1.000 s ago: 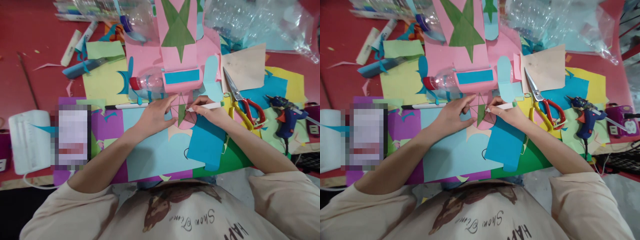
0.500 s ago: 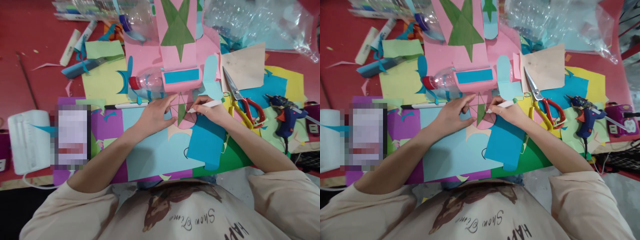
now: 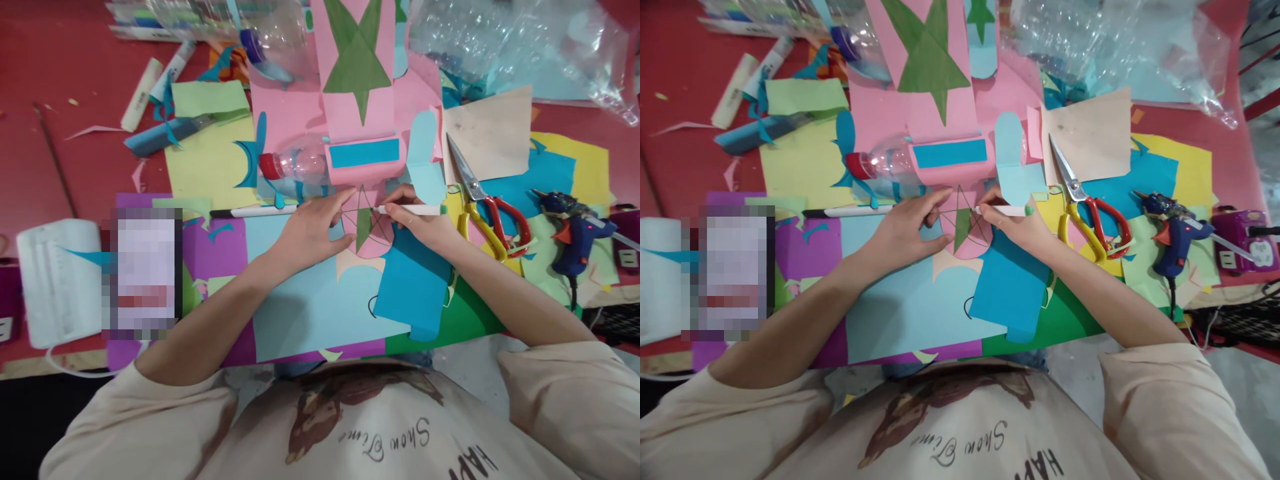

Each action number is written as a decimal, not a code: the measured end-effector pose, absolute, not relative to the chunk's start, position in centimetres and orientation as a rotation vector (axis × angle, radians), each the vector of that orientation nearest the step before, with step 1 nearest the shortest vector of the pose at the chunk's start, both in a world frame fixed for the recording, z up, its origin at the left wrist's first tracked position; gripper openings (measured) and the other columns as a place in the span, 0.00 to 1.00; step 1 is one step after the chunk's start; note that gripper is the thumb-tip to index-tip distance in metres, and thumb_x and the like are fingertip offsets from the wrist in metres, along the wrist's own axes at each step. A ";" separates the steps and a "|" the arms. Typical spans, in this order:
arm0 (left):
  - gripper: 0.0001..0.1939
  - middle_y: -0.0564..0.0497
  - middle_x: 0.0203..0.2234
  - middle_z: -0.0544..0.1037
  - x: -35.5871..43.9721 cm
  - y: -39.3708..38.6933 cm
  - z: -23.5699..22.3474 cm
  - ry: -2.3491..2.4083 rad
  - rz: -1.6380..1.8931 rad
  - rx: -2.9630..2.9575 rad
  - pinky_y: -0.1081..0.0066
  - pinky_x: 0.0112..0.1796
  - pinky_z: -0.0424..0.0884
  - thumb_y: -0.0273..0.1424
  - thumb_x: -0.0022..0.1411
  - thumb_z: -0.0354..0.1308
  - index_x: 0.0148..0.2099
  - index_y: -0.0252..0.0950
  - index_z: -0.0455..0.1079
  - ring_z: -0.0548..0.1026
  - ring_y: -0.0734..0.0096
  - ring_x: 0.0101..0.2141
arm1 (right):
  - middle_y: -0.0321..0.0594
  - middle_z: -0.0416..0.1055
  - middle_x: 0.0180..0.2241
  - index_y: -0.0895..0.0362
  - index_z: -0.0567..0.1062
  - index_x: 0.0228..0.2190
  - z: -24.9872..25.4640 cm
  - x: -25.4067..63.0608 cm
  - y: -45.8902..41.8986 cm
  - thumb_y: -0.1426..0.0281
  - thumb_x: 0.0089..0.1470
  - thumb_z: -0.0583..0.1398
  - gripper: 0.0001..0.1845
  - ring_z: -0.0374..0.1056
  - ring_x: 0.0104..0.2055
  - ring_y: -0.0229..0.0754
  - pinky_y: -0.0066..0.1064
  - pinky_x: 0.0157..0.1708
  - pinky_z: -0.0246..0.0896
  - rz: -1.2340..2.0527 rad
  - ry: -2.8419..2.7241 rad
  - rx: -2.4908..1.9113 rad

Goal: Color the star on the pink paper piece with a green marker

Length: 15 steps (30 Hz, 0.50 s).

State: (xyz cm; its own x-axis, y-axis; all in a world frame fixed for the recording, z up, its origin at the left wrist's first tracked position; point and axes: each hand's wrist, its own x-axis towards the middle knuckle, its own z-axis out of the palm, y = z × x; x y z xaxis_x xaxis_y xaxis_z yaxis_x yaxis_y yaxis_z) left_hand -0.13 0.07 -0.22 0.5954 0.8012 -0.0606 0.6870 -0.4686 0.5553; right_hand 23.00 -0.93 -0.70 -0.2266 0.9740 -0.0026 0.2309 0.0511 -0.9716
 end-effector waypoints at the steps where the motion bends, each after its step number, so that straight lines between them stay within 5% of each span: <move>1: 0.34 0.54 0.30 0.67 -0.1 0.1 -0.2 1.179 0.286 2.287 0.67 0.39 0.63 0.38 0.62 0.55 0.68 0.33 0.56 0.66 0.68 0.32 | 0.34 0.67 0.25 0.53 0.70 0.28 -0.7 23.0 -0.9 0.61 0.54 0.63 0.10 0.62 0.27 0.37 0.33 0.31 0.60 1.232 -1.590 -1.232; 15: 0.34 0.54 0.32 0.70 -0.1 0.0 -0.2 1.165 0.322 2.306 0.68 0.38 0.64 0.37 0.62 0.56 0.68 0.36 0.56 0.67 0.69 0.32 | 0.34 0.68 0.24 0.56 0.70 0.23 0.1 22.9 -1.0 0.64 0.48 0.60 0.08 0.63 0.30 0.37 0.32 0.34 0.58 1.324 -1.617 -1.340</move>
State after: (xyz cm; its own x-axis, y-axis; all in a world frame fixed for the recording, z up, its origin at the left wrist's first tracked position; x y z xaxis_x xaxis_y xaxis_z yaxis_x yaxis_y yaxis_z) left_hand -0.11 0.02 -0.24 0.5993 0.8002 -0.0255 0.6733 -0.4866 0.5567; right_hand 22.94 -0.97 0.05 -0.2689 0.9560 -0.1170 0.3030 -0.0313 -0.9525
